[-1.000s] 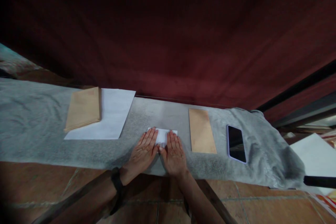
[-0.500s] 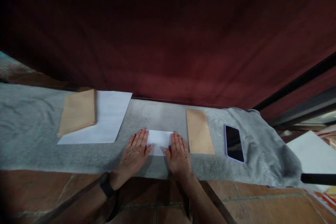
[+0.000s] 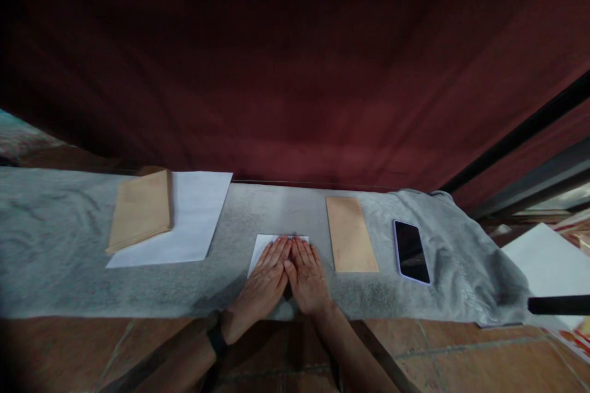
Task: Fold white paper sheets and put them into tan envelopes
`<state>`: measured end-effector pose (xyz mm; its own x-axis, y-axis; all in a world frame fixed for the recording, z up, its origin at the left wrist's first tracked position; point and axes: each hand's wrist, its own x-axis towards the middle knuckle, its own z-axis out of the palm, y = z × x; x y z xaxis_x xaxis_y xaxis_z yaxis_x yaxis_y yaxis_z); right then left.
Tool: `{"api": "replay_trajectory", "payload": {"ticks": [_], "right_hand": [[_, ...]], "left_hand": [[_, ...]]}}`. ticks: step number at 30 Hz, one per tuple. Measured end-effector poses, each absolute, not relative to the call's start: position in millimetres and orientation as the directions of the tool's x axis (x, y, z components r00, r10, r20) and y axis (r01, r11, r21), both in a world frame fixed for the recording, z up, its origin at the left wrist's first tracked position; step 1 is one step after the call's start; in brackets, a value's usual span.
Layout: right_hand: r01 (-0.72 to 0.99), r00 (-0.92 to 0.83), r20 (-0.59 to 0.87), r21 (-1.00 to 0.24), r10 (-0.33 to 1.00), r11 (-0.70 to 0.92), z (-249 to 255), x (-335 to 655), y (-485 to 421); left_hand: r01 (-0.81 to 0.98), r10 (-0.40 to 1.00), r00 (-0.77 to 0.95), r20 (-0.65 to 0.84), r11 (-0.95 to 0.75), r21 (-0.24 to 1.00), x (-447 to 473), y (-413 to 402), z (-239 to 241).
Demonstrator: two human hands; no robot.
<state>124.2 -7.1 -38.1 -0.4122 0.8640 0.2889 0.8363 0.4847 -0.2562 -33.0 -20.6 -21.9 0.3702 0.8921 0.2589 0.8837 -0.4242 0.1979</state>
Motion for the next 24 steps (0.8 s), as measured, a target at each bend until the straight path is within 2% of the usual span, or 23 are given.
{"api": "replay_trajectory", "payload": {"ticks": [6,12,19,24], "right_hand": [[0.863,-0.418,0.31,-0.156,0.854,0.48,-50,127,-8],[0.885,-0.392,0.348,-0.109,0.852,0.452,-53,136,-8],[0.9,-0.351,0.341,-0.132,0.872,0.415,-49,144,-9],[0.883,-0.373,0.246,-0.202,0.895,0.424,-37,155,-1]], "left_hand": [[0.906,0.892,0.374,0.255,-0.41,0.108,-44,-19,-34],[0.922,0.896,0.335,0.292,-0.376,0.095,-54,-19,-36],[0.909,0.891,0.357,0.279,-0.4,0.113,-71,-20,-37],[0.869,0.87,0.452,0.197,-0.479,0.122,-86,-20,-30]]}}
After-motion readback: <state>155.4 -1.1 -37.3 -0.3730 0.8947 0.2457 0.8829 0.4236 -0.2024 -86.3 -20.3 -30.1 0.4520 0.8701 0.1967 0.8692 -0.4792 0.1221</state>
